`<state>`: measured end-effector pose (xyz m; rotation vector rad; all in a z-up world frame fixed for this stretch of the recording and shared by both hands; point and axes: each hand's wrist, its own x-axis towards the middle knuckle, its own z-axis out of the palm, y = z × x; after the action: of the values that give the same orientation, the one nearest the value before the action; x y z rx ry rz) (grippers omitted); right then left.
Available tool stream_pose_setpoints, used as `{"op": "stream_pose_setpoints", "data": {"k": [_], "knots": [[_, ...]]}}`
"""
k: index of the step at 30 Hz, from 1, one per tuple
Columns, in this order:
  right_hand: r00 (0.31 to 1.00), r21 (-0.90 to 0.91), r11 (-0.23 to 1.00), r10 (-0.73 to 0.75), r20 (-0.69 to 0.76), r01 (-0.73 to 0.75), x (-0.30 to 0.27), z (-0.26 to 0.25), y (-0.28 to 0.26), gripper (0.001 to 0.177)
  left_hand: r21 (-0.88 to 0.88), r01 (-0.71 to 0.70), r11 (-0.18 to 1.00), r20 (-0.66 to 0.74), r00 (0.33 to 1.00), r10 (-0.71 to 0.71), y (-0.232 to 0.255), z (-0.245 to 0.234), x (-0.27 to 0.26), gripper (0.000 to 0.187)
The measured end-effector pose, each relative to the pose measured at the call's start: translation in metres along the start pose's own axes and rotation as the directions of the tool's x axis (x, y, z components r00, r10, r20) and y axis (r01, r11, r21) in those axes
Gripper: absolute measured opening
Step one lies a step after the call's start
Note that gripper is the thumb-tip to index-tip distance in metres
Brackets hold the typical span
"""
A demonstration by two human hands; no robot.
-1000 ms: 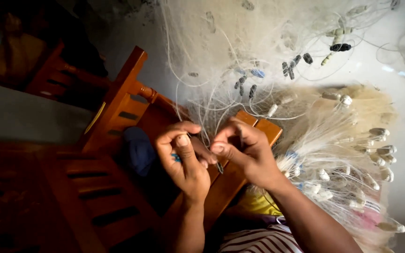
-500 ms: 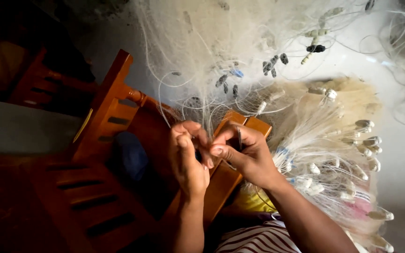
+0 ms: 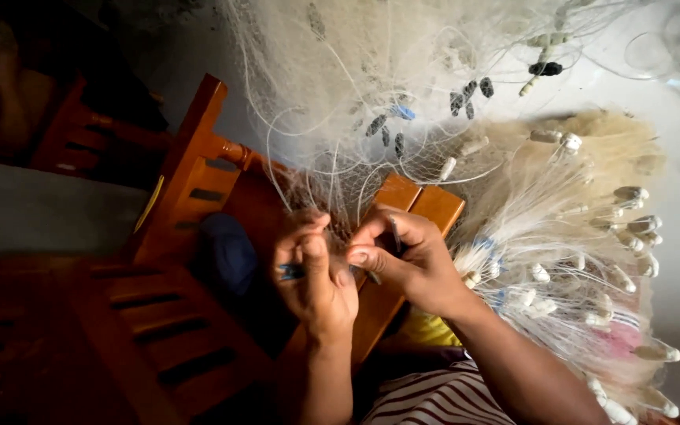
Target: Repairing a fishing net using a plastic shuttle and monofilament line
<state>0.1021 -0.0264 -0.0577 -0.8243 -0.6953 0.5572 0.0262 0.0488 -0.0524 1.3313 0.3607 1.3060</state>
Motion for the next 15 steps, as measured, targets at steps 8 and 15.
{"op": "stream_pose_setpoints", "data": {"k": [8,15], "knots": [[0.997,-0.108,0.994,-0.009,0.078,0.017,0.005,0.006,-0.02,0.014,-0.038,-0.106,0.994,-0.081,0.991,0.103,-0.005,-0.012,-0.01,0.017],[0.989,-0.174,0.977,-0.107,0.104,0.124,0.006,0.003,-0.035,0.014,0.044,-0.258,0.965,-0.009,0.966,0.259,-0.002,-0.018,-0.01,0.014]]}}
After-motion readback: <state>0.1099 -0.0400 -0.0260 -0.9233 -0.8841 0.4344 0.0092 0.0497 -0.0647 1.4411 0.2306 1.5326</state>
